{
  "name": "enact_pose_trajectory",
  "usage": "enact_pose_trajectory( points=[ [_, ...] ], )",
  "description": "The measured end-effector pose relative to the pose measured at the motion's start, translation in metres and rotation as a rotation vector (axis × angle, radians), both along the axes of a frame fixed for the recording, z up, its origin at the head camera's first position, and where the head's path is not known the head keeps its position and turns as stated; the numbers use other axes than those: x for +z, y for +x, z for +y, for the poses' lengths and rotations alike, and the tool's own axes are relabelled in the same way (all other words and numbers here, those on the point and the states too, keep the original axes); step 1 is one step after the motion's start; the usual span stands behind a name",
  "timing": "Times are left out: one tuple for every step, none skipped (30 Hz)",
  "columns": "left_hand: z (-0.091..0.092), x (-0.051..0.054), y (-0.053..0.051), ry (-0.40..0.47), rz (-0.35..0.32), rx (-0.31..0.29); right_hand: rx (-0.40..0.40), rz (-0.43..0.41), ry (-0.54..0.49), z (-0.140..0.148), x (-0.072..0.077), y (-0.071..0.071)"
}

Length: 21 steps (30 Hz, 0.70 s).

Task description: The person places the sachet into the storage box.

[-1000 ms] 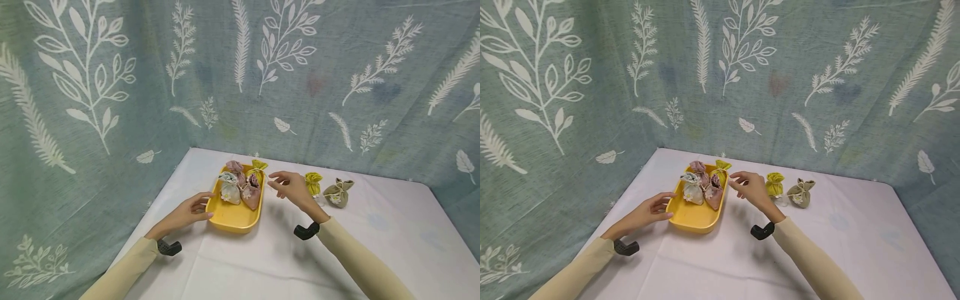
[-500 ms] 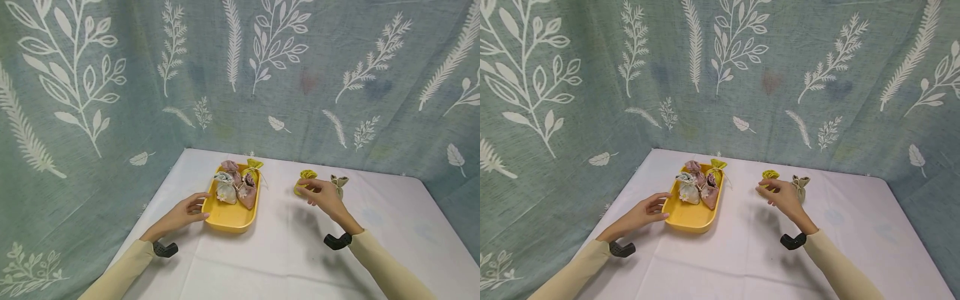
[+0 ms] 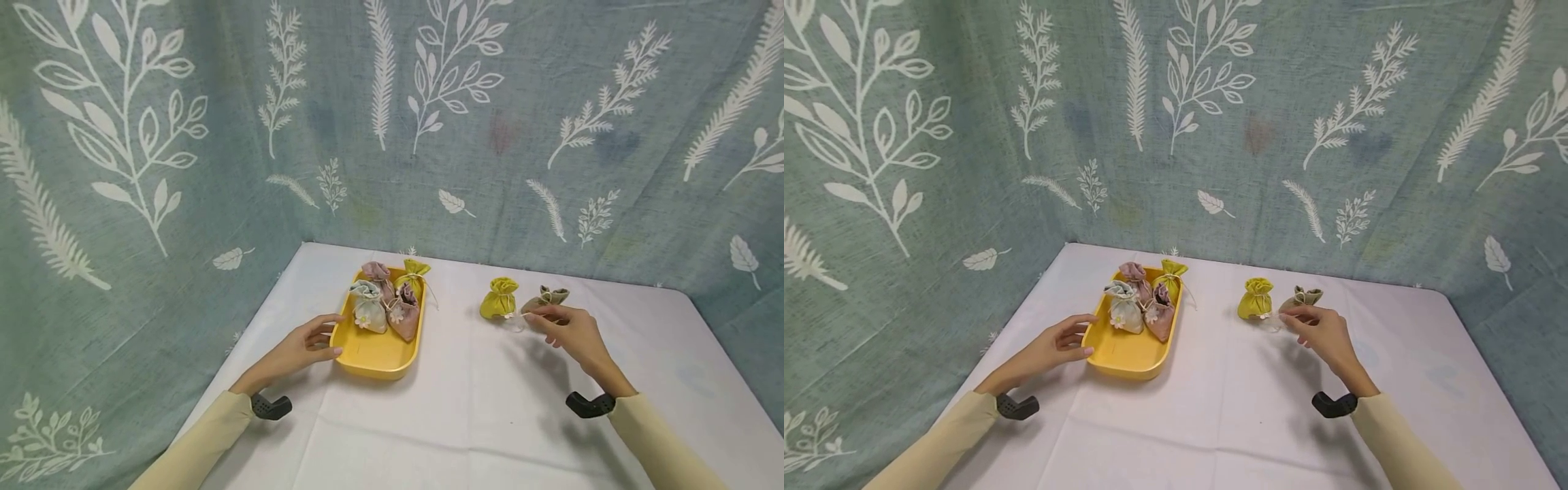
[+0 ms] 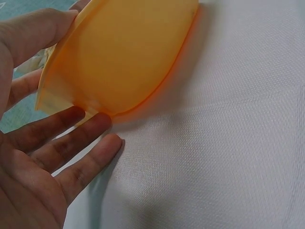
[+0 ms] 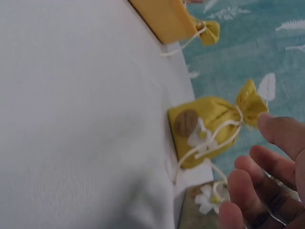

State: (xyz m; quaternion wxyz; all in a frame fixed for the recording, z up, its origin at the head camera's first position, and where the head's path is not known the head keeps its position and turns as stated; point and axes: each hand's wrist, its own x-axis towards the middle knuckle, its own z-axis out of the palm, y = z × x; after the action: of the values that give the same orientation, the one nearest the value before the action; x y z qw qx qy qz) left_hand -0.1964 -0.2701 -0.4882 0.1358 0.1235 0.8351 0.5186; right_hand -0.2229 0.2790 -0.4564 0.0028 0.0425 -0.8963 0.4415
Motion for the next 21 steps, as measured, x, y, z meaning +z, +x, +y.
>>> enact_pose_trajectory(
  points=[
    [0.0, 0.0, 0.001, -0.002, 0.0, 0.0, -0.009, 0.0, 0.009, 0.003, -0.001, 0.0],
    [0.0, 0.0, 0.001, -0.004, 0.0, 0.0, -0.016, 0.003, 0.026, 0.006, -0.001, -0.001],
    [0.0, 0.0, 0.001, -0.006, -0.001, -0.001, -0.027, 0.006, 0.042, 0.008, -0.002, -0.001],
    [-0.001, 0.0, 0.002, -0.008, -0.002, -0.002, -0.037, 0.008, 0.059, 0.011, -0.003, -0.001],
    [-0.001, 0.0, 0.002, -0.009, -0.002, -0.001, -0.053, 0.008, 0.07, 0.013, -0.004, -0.002],
    [-0.001, 0.001, 0.002, -0.008, -0.003, 0.002, -0.063, 0.015, 0.079, 0.015, -0.004, -0.002],
    [-0.001, 0.001, 0.002, -0.007, -0.002, 0.004, -0.074, 0.022, 0.083, 0.017, -0.005, -0.002],
    [-0.001, 0.001, 0.002, -0.004, -0.001, 0.003, -0.087, 0.031, 0.087, 0.019, -0.006, -0.003],
    [-0.001, 0.002, 0.002, -0.002, 0.001, 0.003, -0.101, 0.037, 0.084, 0.021, -0.007, -0.003],
    [-0.001, 0.002, 0.001, -0.001, 0.002, 0.002, -0.115, 0.045, 0.08, 0.023, -0.008, -0.004],
    [-0.001, 0.002, 0.001, 0.003, 0.003, 0.001, -0.127, 0.05, 0.073, 0.025, -0.008, -0.004],
    [-0.001, 0.002, 0.001, 0.004, 0.002, -0.002, -0.139, 0.052, 0.066, 0.026, -0.009, -0.005],
    [-0.001, 0.002, 0.001, 0.008, 0.003, -0.006, -0.15, 0.048, 0.061, 0.028, -0.01, -0.006],
    [-0.001, 0.002, 0.0, 0.012, 0.003, -0.012, -0.16, 0.039, 0.054, 0.029, -0.011, -0.007],
    [-0.001, 0.001, 0.0, 0.013, 0.004, -0.013, -0.167, 0.029, 0.043, 0.03, -0.012, -0.007],
    [-0.001, 0.001, -0.001, 0.014, 0.004, -0.016, -0.17, 0.019, 0.034, 0.031, -0.013, -0.008],
    [-0.001, 0.0, -0.001, 0.015, 0.005, -0.019, -0.17, 0.009, 0.026, 0.032, -0.014, -0.009],
    [-0.001, 0.0, -0.001, 0.014, 0.005, -0.022, -0.17, 0.0, 0.02, 0.033, -0.015, -0.01],
    [-0.001, 0.0, -0.001, 0.017, 0.004, -0.023, -0.168, -0.006, 0.018, 0.033, -0.016, -0.011],
    [-0.002, 0.0, -0.001, 0.016, 0.004, -0.022, -0.165, -0.011, 0.02, 0.033, -0.017, -0.012],
    [-0.002, 0.0, -0.001, 0.013, 0.003, -0.023, -0.161, -0.013, 0.029, 0.034, -0.018, -0.013]
  ],
)
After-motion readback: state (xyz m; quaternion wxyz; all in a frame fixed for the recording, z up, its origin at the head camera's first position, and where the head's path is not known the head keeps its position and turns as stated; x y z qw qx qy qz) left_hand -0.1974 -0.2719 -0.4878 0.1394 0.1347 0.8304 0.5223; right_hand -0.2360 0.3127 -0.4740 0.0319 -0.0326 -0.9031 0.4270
